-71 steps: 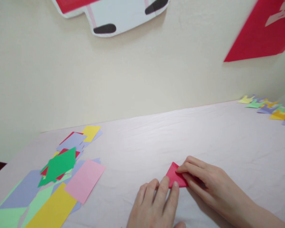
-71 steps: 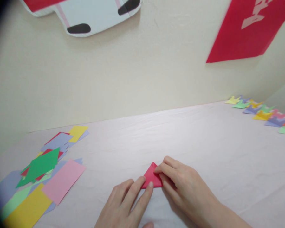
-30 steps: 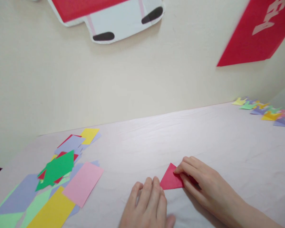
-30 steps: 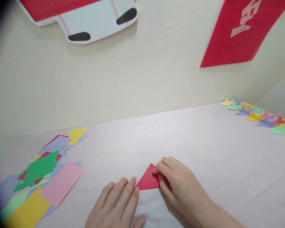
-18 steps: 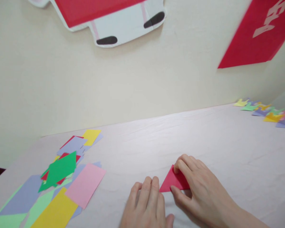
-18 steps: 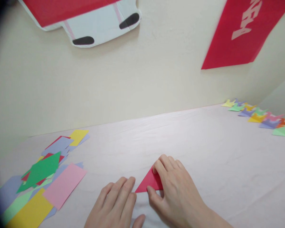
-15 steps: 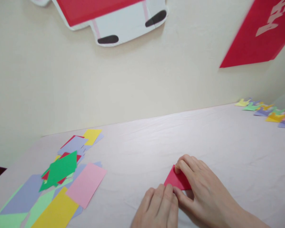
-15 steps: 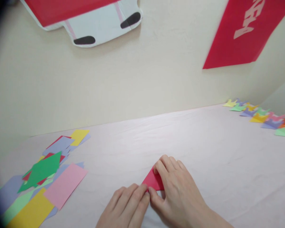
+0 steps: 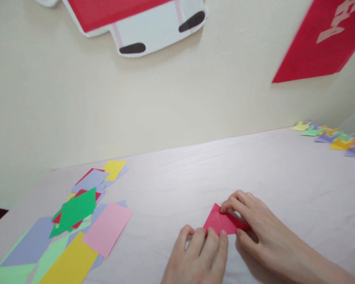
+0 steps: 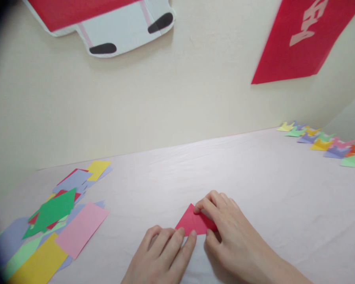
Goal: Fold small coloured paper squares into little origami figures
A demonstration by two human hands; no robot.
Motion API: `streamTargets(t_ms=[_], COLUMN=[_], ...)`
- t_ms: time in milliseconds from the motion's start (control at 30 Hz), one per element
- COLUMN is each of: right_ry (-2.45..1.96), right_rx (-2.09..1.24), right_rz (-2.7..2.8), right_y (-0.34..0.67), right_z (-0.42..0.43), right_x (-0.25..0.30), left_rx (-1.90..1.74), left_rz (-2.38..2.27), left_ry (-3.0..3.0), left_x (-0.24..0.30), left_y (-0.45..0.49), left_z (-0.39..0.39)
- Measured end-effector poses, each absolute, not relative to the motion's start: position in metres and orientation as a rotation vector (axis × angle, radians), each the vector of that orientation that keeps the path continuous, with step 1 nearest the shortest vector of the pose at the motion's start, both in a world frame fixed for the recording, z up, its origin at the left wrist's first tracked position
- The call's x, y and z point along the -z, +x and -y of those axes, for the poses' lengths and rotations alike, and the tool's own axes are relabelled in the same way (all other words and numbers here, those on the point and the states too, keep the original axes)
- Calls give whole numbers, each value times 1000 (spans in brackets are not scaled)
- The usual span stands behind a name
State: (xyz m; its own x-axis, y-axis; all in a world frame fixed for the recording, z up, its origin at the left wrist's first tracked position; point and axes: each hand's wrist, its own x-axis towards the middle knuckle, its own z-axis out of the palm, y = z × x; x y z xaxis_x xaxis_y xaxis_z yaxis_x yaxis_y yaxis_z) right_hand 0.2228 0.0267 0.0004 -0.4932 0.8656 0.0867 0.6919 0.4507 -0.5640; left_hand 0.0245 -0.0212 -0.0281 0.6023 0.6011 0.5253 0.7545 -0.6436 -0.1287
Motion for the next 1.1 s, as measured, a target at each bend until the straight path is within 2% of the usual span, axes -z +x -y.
streamTargets(t_ms=[167, 367, 633, 900, 1100], right_ry=[-1311, -1346, -1465, -1333, -1178], right_rx=[-796, -1103, -754, -856, -706], right_rz=[2236, 2150, 2255, 2186, 2295], right_y=[244, 253, 227, 223, 223], right_z=[-35, -41, -24, -24, -19], right_x=[3, -8, -1, 3, 4], left_rx=[610, 595, 558, 692, 848], left_rz=[1102, 1097, 1127, 1360, 1558], left_ry=[-2511, -2499, -2480, -2723, -2823], left_x=[29, 35, 44, 31, 18], left_y=[23, 20, 15, 0, 8], left_z=[19, 22, 31, 24, 16])
